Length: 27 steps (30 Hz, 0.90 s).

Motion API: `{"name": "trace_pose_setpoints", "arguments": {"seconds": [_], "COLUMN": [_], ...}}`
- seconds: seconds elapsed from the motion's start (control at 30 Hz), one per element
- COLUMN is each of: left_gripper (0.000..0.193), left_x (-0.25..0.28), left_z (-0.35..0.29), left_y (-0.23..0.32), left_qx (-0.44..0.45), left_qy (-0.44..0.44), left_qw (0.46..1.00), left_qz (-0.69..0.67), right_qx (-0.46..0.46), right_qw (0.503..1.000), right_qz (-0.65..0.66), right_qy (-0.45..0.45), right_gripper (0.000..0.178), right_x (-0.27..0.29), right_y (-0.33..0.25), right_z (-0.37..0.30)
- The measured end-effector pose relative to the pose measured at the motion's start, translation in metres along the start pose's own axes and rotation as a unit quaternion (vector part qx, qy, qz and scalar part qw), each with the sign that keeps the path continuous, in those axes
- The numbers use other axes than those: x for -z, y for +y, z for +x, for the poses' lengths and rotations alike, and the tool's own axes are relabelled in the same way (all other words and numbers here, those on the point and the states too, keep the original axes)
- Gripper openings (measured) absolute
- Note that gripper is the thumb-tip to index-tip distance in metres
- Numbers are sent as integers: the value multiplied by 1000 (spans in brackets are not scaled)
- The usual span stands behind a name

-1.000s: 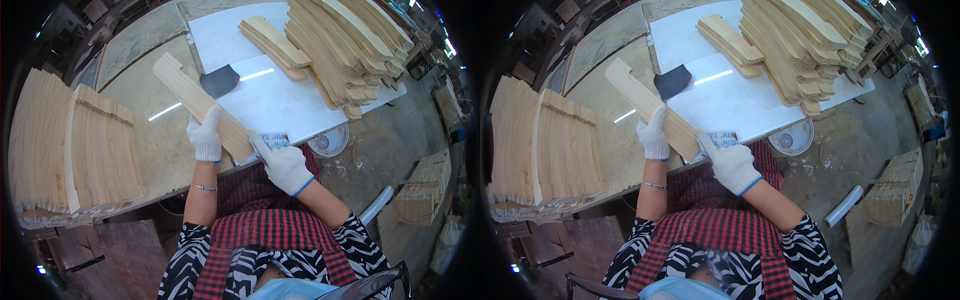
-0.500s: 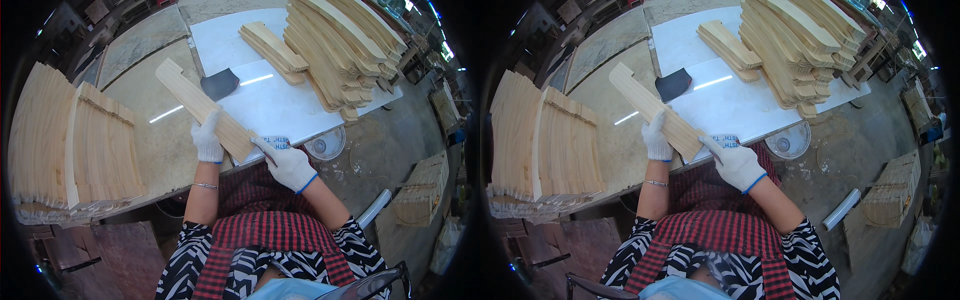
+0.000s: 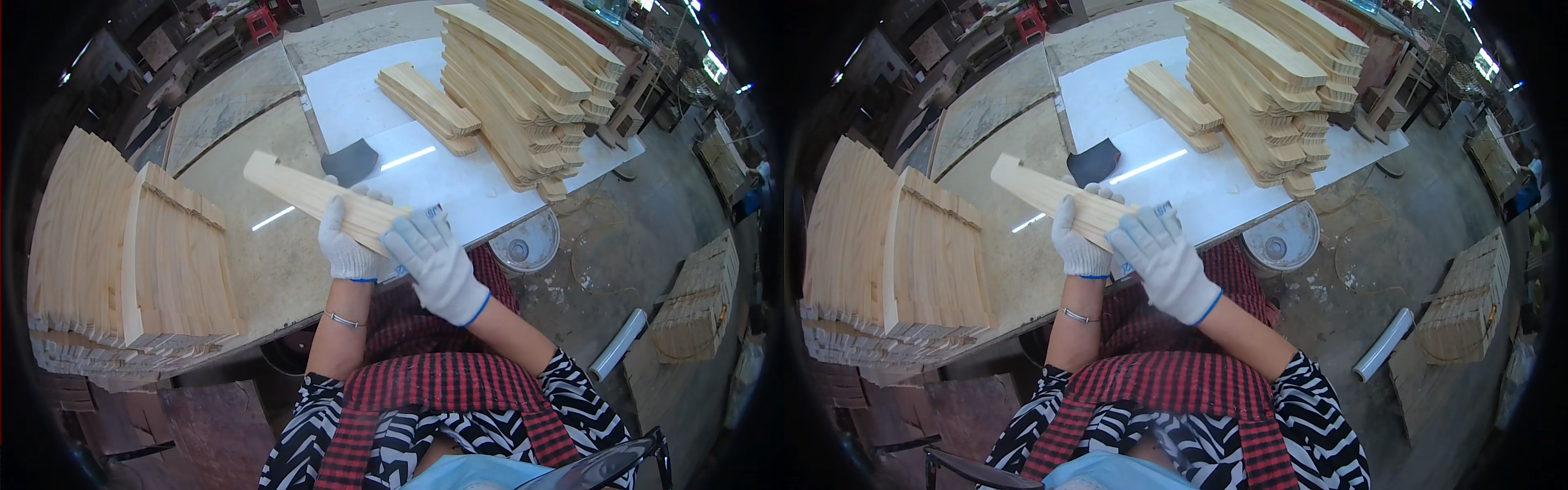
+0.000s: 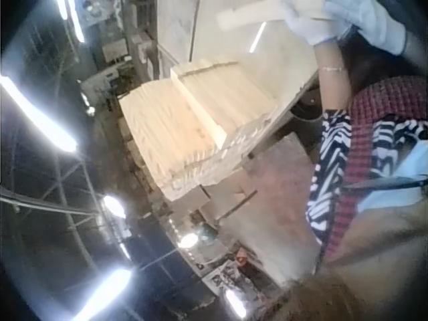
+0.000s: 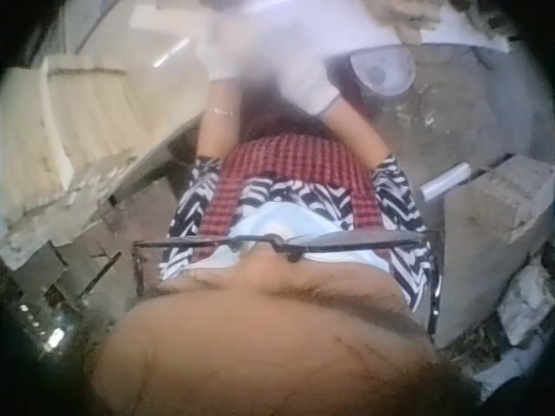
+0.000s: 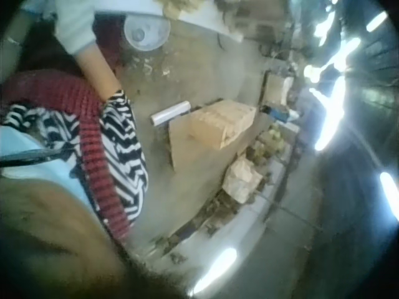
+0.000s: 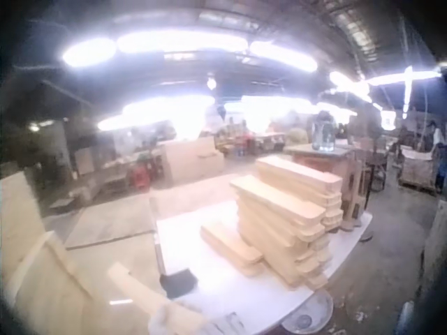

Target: Sanding small curved wooden components using sandpaper at a factory workbench.

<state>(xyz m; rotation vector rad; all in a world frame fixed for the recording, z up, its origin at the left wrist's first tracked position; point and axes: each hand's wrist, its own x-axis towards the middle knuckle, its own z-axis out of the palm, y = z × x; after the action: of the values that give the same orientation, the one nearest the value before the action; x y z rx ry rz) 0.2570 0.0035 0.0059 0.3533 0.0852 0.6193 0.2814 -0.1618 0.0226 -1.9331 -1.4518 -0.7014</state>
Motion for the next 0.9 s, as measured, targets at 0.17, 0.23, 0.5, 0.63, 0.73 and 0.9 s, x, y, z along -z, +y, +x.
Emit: {"name": "trace_pose_setpoints", "arguments": {"seconds": [0.17,0.23,0.5,0.63,0.73,0.9], "left_gripper": [37,36,35,36,36,38], "left_x": [-9,-13,-21,-21,-32,-31], "left_z": [0,9,7,6,1,1], "left_y": [-6,-12,-15,-17,-21,-13], "left_qx": [9,9,36,18,28,34], "left_qy": [43,48,6,-19,18,-31], "left_qw": [999,997,999,999,999,999], "left_qz": [6,-54,-33,21,42,8], "right_qx": [-135,-4,3,-77,-61,-97], "right_qw": [980,1000,1000,995,997,990], "right_qz": [27,-17,20,7,11,-6], "right_qy": [-144,-17,23,-60,38,-98], "right_gripper": [45,41,36,40,47,50], "right_x": [17,-5,9,15,6,13], "right_y": [19,2,13,33,43,36], "right_z": [32,4,15,19,4,17]}}
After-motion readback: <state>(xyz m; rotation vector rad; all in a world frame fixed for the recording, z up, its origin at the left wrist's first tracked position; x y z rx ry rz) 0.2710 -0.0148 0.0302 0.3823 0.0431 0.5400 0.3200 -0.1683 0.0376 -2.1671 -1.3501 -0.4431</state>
